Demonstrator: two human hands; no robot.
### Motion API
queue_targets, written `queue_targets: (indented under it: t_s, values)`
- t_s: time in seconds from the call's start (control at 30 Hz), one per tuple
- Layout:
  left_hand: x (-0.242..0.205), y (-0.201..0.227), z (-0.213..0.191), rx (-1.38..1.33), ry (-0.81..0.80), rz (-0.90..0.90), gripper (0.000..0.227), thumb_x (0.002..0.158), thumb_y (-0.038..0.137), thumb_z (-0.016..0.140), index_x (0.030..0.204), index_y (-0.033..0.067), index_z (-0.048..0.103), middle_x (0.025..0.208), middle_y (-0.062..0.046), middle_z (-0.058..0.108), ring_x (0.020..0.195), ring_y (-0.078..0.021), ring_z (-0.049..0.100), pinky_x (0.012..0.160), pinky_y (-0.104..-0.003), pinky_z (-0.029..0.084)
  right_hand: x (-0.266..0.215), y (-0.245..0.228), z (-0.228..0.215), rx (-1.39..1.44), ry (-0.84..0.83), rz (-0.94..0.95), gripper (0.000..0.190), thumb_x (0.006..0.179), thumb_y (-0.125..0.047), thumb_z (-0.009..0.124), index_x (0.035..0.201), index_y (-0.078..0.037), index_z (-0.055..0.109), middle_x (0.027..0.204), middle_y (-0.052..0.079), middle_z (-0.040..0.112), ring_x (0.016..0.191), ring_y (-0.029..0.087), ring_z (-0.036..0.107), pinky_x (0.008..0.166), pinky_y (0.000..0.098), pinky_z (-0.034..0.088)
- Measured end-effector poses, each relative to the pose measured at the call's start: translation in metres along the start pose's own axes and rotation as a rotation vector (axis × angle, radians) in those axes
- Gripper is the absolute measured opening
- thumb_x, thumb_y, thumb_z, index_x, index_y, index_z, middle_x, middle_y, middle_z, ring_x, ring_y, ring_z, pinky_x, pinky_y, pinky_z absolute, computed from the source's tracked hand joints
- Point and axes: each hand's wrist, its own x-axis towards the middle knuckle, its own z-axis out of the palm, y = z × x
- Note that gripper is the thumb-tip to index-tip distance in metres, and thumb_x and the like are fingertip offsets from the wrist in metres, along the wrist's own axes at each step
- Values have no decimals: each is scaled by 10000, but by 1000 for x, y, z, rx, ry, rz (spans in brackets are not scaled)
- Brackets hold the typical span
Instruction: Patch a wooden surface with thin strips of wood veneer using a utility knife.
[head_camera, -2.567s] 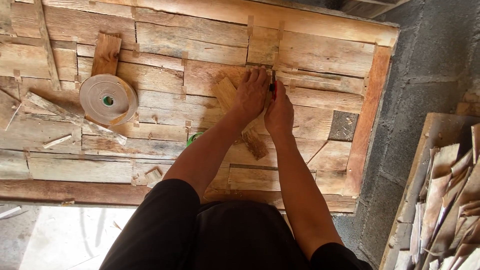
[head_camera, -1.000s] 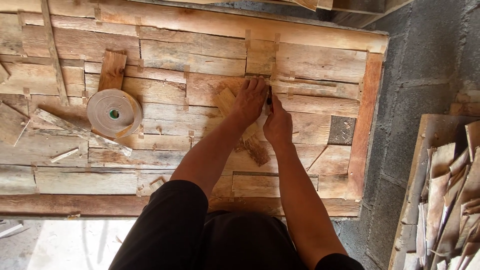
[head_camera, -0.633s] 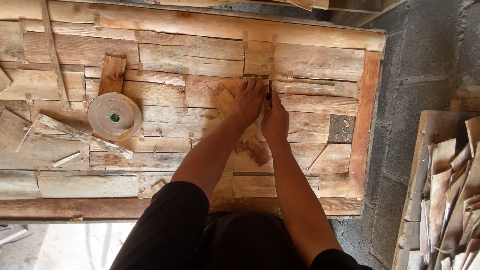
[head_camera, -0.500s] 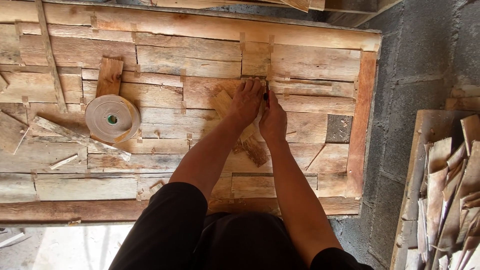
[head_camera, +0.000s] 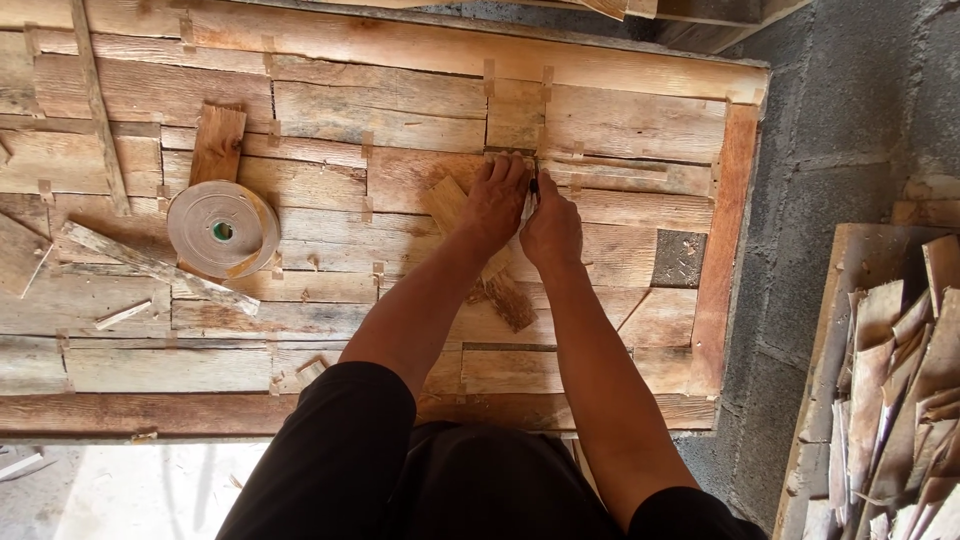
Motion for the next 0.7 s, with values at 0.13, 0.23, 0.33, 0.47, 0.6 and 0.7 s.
queue_targets:
  t_s: [0.13, 0.23, 0.33, 0.47, 0.6, 0.7]
  values:
    - [-1, -1, -4, -21, -31, -8, 545, 948, 130, 585, 1456, -46, 489, 1479, -194, 429, 1394, -358, 384, 1201, -454, 299, -5, -15, -19, 1, -47, 59, 596, 934, -19, 586, 1517, -89, 482, 1120, 300, 709, 1056, 454, 690, 897, 521, 551]
    - [-1, -1, 5, 2, 51, 3, 568, 911, 155, 595, 1421, -80, 504, 1447, -211, 436, 1350, -370, 399, 1168, -480, 307, -7, -8, -19, 32, -50, 30, 587, 919, -27, 589, 1495, -87, 485, 1122, 289, 711, 1037, 445, 704, 898, 503, 562]
    - [-4, -4, 3, -63, 44, 16, 513, 939, 111, 601, 1424, -47, 545, 1470, -193, 452, 1379, -360, 417, 1188, -459, 324, -12, -4, -16, 94, -100, 90, 576, 956, -41, 555, 1520, -100, 455, 1140, 279, 707, 1008, 431, 730, 886, 490, 579]
    - [-3, -5, -1, -88, 204, 30, 477, 881, 129, 611, 1339, -6, 595, 1393, -197, 487, 1303, -369, 449, 1133, -478, 362, -16, 13, -4, 117, -38, -11, 574, 937, -9, 573, 1496, -87, 467, 1154, 280, 714, 1045, 446, 709, 891, 493, 570]
    - [3, -4, -9, -185, 95, -47, 300, 933, 110, 638, 1213, 14, 688, 1260, -127, 557, 1232, -310, 521, 1031, -433, 490, -29, 18, -2, 168, 3, -34, 628, 932, 36, 536, 1532, -87, 399, 1137, 279, 706, 1000, 451, 706, 859, 509, 554]
    - [24, -6, -6, -33, -1, -65, 173, 861, 112, 668, 1006, 73, 754, 1194, -124, 584, 1127, -276, 546, 891, -391, 532, -55, 12, -12, 249, -35, 174, 625, 965, -29, 526, 1536, -64, 274, 1032, 211, 735, 902, 388, 738, 837, 494, 554]
